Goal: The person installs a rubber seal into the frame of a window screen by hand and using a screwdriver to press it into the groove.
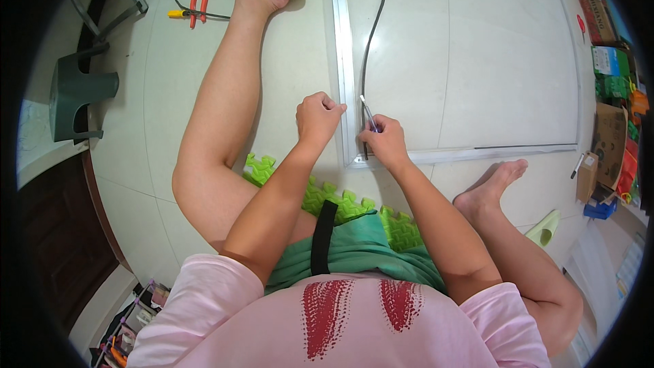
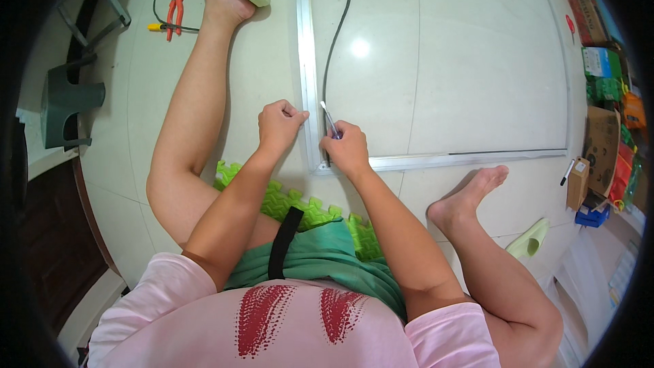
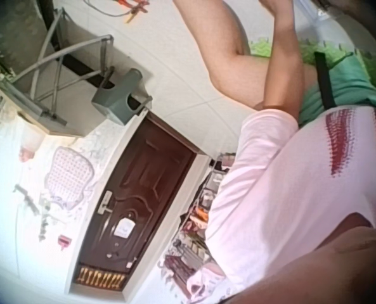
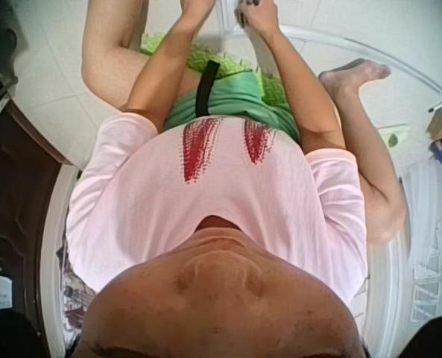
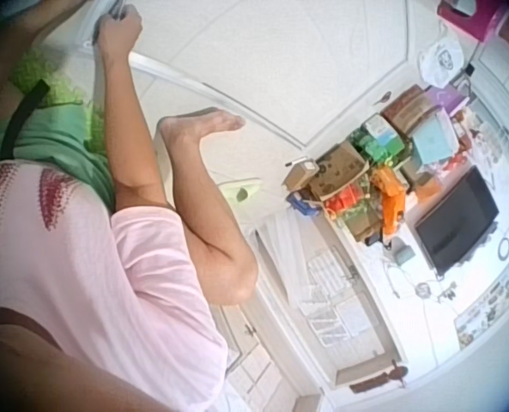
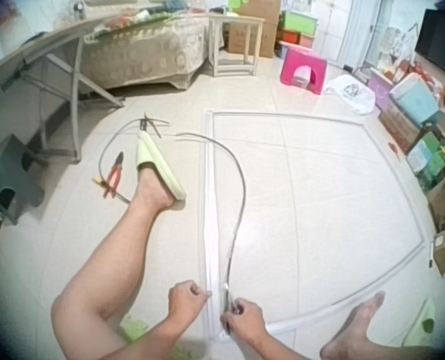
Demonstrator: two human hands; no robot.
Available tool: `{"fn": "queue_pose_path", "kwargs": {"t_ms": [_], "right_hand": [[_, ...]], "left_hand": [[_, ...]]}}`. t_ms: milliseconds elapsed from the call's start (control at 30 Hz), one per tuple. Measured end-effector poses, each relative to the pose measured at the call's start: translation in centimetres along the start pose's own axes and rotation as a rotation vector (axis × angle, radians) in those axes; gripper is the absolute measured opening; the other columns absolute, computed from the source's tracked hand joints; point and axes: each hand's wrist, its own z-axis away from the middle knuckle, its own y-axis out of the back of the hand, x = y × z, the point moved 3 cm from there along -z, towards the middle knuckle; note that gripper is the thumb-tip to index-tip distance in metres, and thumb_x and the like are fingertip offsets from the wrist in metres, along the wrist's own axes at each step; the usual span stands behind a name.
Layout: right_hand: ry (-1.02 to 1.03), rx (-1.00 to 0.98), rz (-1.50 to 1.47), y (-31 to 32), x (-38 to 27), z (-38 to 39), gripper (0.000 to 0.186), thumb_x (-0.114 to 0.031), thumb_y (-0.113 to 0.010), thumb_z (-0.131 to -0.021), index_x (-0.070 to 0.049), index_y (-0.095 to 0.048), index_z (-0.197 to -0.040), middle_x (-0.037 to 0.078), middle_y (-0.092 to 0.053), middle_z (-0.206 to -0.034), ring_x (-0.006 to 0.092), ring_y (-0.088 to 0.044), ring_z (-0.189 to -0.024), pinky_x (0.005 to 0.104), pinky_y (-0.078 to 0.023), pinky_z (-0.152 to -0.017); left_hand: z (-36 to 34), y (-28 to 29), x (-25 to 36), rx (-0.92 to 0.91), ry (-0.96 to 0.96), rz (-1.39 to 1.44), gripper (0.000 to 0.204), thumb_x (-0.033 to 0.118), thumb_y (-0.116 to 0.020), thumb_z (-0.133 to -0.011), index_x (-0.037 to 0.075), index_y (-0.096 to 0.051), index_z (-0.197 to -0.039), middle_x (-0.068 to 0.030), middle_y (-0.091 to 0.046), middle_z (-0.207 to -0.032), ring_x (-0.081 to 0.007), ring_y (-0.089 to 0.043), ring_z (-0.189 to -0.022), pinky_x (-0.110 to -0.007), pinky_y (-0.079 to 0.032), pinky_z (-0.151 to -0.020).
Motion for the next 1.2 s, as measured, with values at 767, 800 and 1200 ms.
{"fn": "queue_pose_path", "kwargs": {"t_ms": [767,800,1200], "right_hand": [[0.084,-0.039,0.178,0.5,0.4,0.7,0.019,-0.02,-0.068,-0.067,-0.002,-0.061,-0.068,0.013,-0.061,-0.061,0.0251,-0.058,-0.056,0.0342,-0.047,-0.058],[0.077,-0.044,0.16,0.4,0.6,0.6,0.019,-0.02,-0.068,-0.067,-0.002,-0.061,-0.068,0.012,-0.06,-0.061,0.0244,-0.058,-0.055,0.0336,-0.047,-0.057],[0.137,-0.015,0.169,0.0,0.8,0.2,0.019,-0.021,-0.066,-0.067,-0.003,-0.059,-0.068,0.013,-0.06,-0.06,0.0274,-0.058,-0.056,0.0355,-0.047,-0.057]], "left_hand": [[0.7,0.2,0.4,-0.037,0.031,0.005,0.023,0.021,-0.077,-0.068,0.004,-0.061,-0.067,-0.0097,-0.065,-0.066,-0.0257,-0.063,-0.064,-0.037,-0.05,-0.064],[0.6,0.2,0.4,-0.041,0.037,0.002,0.023,0.021,-0.077,-0.069,0.004,-0.061,-0.067,-0.0097,-0.065,-0.066,-0.0259,-0.064,-0.064,-0.037,-0.05,-0.064],[0.8,0.0,-0.4,0.028,-0.01,0.012,0.026,0.019,-0.078,-0.066,0.003,-0.061,-0.076,-0.0081,-0.063,-0.064,-0.0198,-0.061,-0.06,-0.033,-0.048,-0.059]]}}
